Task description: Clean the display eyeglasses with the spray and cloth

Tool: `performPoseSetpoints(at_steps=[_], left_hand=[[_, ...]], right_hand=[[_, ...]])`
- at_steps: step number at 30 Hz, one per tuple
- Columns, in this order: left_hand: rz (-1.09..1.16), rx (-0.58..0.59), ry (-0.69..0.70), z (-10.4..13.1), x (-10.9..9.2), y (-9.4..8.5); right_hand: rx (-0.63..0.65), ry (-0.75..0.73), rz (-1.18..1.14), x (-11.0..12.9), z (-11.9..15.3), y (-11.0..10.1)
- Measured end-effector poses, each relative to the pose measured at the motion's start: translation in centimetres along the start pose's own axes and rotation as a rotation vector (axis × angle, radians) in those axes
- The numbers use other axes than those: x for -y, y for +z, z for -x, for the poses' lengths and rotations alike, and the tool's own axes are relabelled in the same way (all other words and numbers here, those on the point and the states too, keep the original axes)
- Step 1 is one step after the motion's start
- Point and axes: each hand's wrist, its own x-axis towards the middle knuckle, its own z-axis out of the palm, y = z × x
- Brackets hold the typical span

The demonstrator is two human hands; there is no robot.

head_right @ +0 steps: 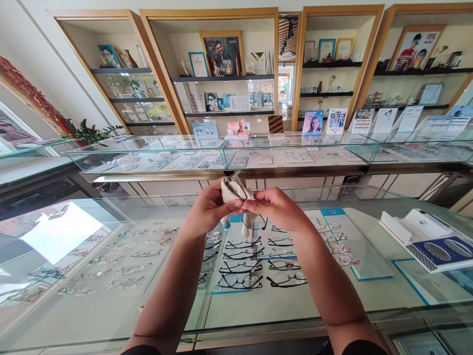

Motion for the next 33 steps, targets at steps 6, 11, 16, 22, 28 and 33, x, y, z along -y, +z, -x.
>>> performPoseSetpoints(at_steps=[6,11,16,22,28,33], left_hand=[[-0.086,-0.178,0.073,0.2,0.9,1.5],[-0.148,-0.393,0.136,0.2,1.0,2.3],[-0.068,-0.324,0.015,-0.2,1.4,0.6],[0.112,-0.295,-0.069,-0.9,1.7,-0.1],[0.212,-0.353,-0.053,-1.1,0.9,0.5],[0.219,-0.391,-0.057,-1.0,1.1,0.1]], right_hand=[[0.046,0.010,-0.036,-0.3,0.0,0.8],[0.056,0.021,-0.049,-0.6,-0.3,1.5],[-0.074,-0.005,-0.132,-1.2,-0.9,1.1],[-0.170,0.076,-0.337,-1.7,-1.6,0.4],[-0.137,0.143,-0.487,-1.7,-1.8,0.1],[-0.139,0.139,-0.497,-1.8,-1.8,0.0]])
